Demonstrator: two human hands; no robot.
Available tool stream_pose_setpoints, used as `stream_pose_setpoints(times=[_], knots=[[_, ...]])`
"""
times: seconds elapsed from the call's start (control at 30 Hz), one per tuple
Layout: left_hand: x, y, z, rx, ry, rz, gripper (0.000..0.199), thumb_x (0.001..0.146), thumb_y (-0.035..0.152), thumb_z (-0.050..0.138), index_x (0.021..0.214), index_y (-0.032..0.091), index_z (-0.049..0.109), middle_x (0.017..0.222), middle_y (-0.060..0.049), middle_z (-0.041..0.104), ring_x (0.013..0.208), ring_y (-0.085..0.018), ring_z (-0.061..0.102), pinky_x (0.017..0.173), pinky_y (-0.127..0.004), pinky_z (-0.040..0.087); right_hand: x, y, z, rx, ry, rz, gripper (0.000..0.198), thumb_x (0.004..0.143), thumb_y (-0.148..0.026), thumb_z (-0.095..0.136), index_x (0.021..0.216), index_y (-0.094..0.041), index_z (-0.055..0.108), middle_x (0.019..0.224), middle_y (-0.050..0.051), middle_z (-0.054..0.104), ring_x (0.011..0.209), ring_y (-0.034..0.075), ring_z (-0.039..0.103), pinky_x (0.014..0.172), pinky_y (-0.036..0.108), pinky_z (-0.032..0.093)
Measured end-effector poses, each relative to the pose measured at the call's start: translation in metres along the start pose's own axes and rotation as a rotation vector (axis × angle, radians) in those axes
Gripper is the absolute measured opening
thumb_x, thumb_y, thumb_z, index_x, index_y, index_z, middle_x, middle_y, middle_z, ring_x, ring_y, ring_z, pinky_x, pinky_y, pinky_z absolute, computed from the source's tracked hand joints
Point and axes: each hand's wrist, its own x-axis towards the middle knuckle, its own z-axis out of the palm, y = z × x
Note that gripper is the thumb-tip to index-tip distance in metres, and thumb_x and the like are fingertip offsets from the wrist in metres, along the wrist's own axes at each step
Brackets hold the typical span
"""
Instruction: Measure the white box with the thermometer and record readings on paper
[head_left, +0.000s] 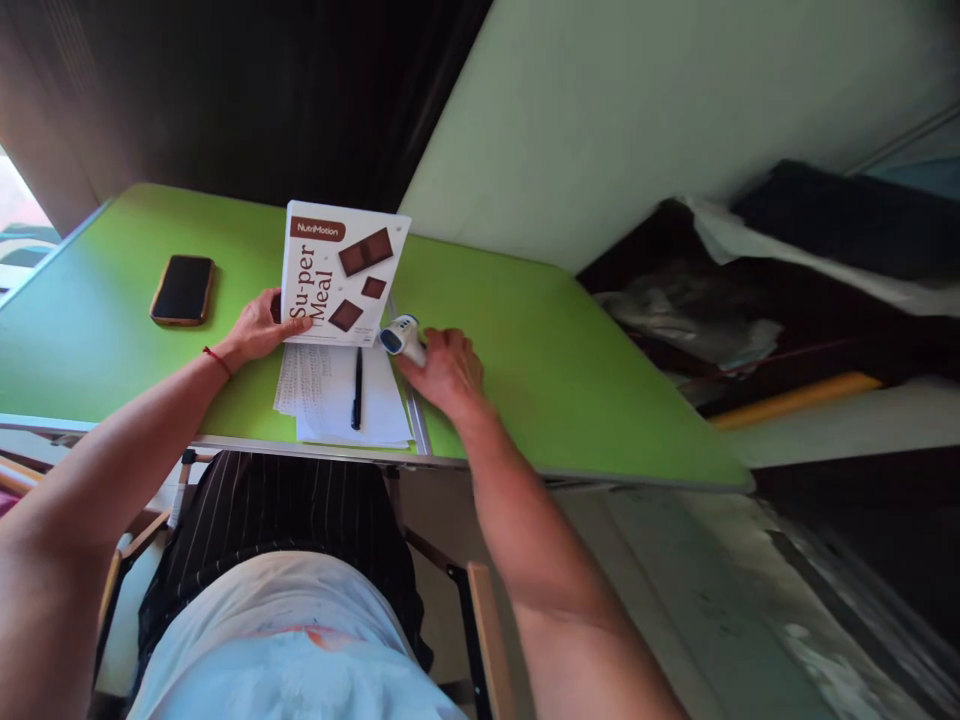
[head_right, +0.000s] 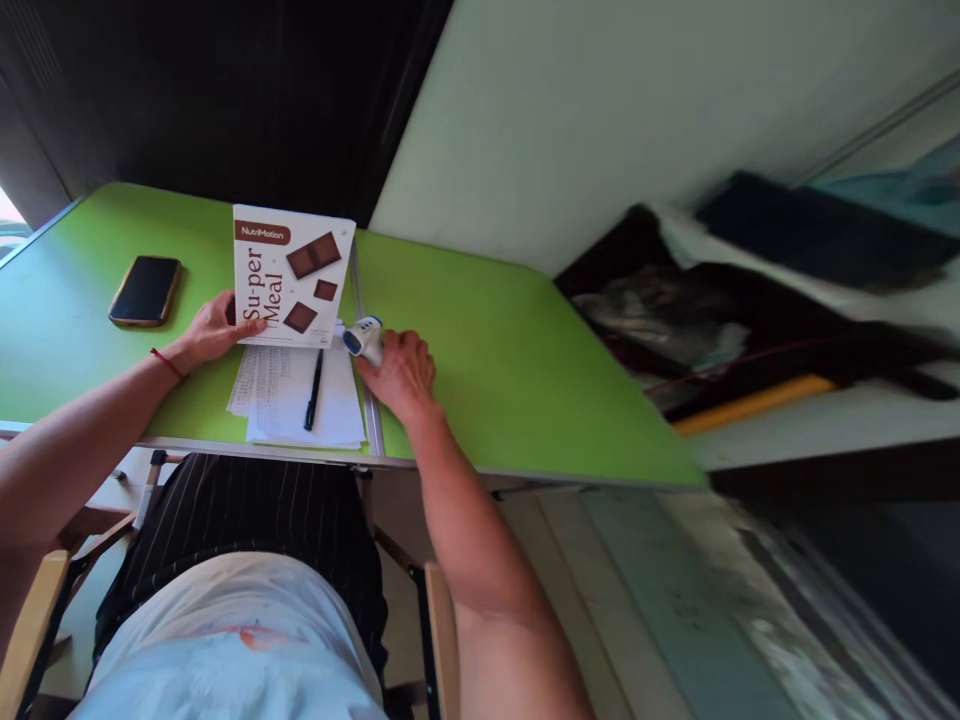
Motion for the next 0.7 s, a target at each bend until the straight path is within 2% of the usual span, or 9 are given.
stream_pose_setpoints(times=[0.07, 0.13, 0.2, 0.27, 0.3, 0.37, 0.43, 0.53, 0.7], knots=[[0.001, 0.0, 0.001, -0.012, -0.003, 0.013, 0.076, 0.071, 0.077, 0.089, 0.119, 0.02, 0.072, 0.128, -0.018, 0.082, 0.121, -0.043, 0.077, 0.106, -0.058, 0.062, 0.003, 0.009, -0.005, 0.024, -0.142, 0.139, 0.037, 0.098, -0.046, 0.073, 0.118, -0.016, 0.075, 0.116, 0.022, 0.078, 0.104, 0.038, 0.073, 0.083, 0.046, 0.058], [0.0, 0.001, 0.001, -0.024, -0.013, 0.024, 0.077, 0.072, 0.077, 0.088, 0.121, 0.02, 0.073, 0.129, -0.018, 0.082, 0.12, -0.043, 0.077, 0.106, -0.058, 0.062, 0.003, 0.01, -0.009, 0.165, -0.164, 0.209, 0.036, 0.098, -0.05, 0.069, 0.112, -0.018, 0.073, 0.106, 0.018, 0.078, 0.094, 0.035, 0.074, 0.079, 0.045, 0.057], [0.0, 0.002, 0.001, -0.038, -0.022, 0.03, 0.076, 0.072, 0.076, 0.088, 0.121, 0.019, 0.074, 0.128, -0.018, 0.083, 0.119, -0.042, 0.078, 0.106, -0.057, 0.062, -0.003, -0.001, -0.012, 0.431, -0.018, 0.226, 0.04, 0.095, -0.057, 0.067, 0.111, -0.021, 0.07, 0.1, 0.013, 0.077, 0.089, 0.031, 0.072, 0.077, 0.044, 0.056], [0.0, 0.003, 0.001, -0.052, -0.025, 0.03, 0.075, 0.072, 0.075, 0.089, 0.119, 0.019, 0.075, 0.125, -0.018, 0.083, 0.117, -0.041, 0.078, 0.104, -0.056, 0.063, -0.015, -0.024, -0.015, 0.791, 0.148, 0.192, 0.046, 0.09, -0.063, 0.068, 0.114, -0.024, 0.067, 0.097, 0.007, 0.075, 0.086, 0.027, 0.07, 0.075, 0.041, 0.057], [0.0, 0.004, 0.0, -0.056, -0.025, 0.031, 0.074, 0.072, 0.075, 0.09, 0.117, 0.019, 0.076, 0.124, -0.017, 0.084, 0.116, -0.04, 0.079, 0.102, -0.055, 0.063, -0.021, -0.04, -0.017, 0.985, 0.162, 0.177, 0.047, 0.087, -0.065, 0.07, 0.112, -0.026, 0.066, 0.092, 0.004, 0.072, 0.08, 0.024, 0.069, 0.073, 0.039, 0.057], [0.0, 0.005, -0.001, -0.052, -0.026, 0.044, 0.07, 0.073, 0.075, 0.089, 0.114, 0.019, 0.077, 0.121, -0.016, 0.084, 0.113, -0.04, 0.079, 0.101, -0.054, 0.063, -0.032, -0.072, -0.018, 1.308, 0.017, 0.179, 0.046, 0.082, -0.062, 0.077, 0.111, -0.028, 0.066, 0.083, -0.001, 0.068, 0.07, 0.02, 0.066, 0.065, 0.036, 0.056], [0.0, 0.006, -0.002, -0.039, -0.03, 0.06, 0.067, 0.077, 0.077, 0.086, 0.11, 0.019, 0.078, 0.119, -0.015, 0.085, 0.111, -0.04, 0.079, 0.1, -0.053, 0.063, -0.038, -0.1, -0.018, 1.498, -0.142, 0.249, 0.045, 0.077, -0.061, 0.082, 0.102, -0.027, 0.067, 0.071, -0.005, 0.061, 0.06, 0.017, 0.059, 0.056, 0.032, 0.053], [-0.001, 0.007, -0.002, -0.035, -0.021, 0.061, 0.065, 0.078, 0.076, 0.085, 0.109, 0.019, 0.079, 0.118, -0.015, 0.084, 0.111, -0.039, 0.079, 0.099, -0.052, 0.064, -0.036, -0.123, -0.016, 1.602, -0.229, 0.34, 0.046, 0.071, -0.063, 0.085, 0.091, -0.026, 0.067, 0.063, -0.007, 0.056, 0.054, 0.014, 0.054, 0.049, 0.029, 0.048], [-0.002, 0.007, -0.003, -0.069, -0.038, 0.068, 0.07, 0.077, 0.079, 0.085, 0.111, 0.017, 0.079, 0.117, -0.015, 0.085, 0.112, -0.039, 0.079, 0.1, -0.051, 0.062, -0.028, -0.128, -0.009, 1.534, -0.195, 0.38, 0.047, 0.071, -0.065, 0.087, 0.084, -0.026, 0.064, 0.063, -0.006, 0.06, 0.054, 0.013, 0.056, 0.05, 0.029, 0.05]])
